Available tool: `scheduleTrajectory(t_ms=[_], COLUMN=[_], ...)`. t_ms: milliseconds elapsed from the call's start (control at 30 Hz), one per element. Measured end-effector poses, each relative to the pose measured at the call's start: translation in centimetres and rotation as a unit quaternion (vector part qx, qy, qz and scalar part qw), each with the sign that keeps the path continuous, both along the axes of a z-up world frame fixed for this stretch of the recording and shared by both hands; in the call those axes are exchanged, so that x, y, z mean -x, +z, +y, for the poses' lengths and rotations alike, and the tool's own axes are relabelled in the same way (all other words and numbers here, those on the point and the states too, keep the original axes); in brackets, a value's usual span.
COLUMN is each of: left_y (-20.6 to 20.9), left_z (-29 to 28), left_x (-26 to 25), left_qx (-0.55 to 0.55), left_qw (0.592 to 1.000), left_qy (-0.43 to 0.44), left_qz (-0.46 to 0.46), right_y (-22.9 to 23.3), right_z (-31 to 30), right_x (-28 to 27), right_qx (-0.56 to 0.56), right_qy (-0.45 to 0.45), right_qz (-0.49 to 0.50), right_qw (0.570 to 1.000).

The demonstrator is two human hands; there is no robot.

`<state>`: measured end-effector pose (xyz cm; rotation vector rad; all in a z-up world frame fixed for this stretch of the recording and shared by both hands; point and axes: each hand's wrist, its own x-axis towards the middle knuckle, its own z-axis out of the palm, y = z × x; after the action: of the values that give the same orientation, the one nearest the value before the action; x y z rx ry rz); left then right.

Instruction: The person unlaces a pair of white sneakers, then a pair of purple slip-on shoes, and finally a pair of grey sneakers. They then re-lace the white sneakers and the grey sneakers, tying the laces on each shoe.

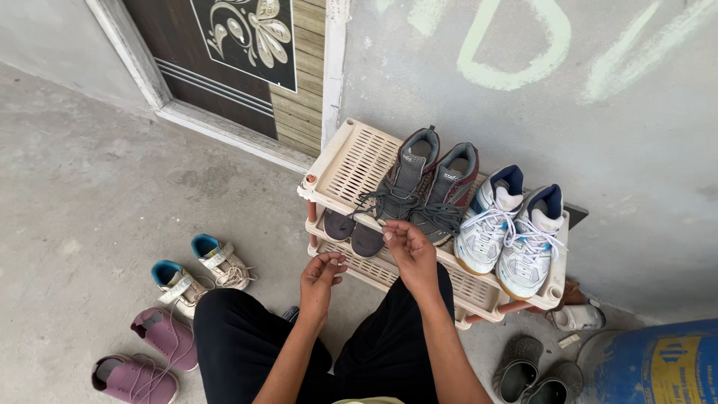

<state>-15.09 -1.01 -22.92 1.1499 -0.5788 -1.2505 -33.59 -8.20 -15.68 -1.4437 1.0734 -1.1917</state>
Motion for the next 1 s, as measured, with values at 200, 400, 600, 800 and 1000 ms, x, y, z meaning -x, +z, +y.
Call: scheduleTrajectory(t_ms=[200,400,600,800,1000], left_y=[-2.5,-2.1,1.8,9.3,16.1], left_z=[0.0,-2.3,-4.8,-5.7,-6.3], left_x=[4.3,4.7,5.5,6.1,6.4], left_qx=[-0.082,-0.065,0.038,0.221,0.302], left_qw=[0.991,0.990,0.989,0.947,0.911], left_qy=[-0.104,-0.121,-0.146,-0.171,-0.229], left_qz=[0.029,0.014,-0.003,-0.158,-0.161], right_y=[0.9,4.0,4.4,6.1,11.3], right_z=[-0.1,-3.0,-4.1,-1.3,0.0], right_x=[9.5,9.9,9.0,10.1,7.5], right_qx=[0.008,0.116,0.189,-0.015,0.003], right_qy=[-0.188,-0.198,-0.091,-0.012,0.025], right_qz=[0.058,0.352,0.367,-0.023,0.069], right_qw=[0.980,0.908,0.906,1.000,0.997])
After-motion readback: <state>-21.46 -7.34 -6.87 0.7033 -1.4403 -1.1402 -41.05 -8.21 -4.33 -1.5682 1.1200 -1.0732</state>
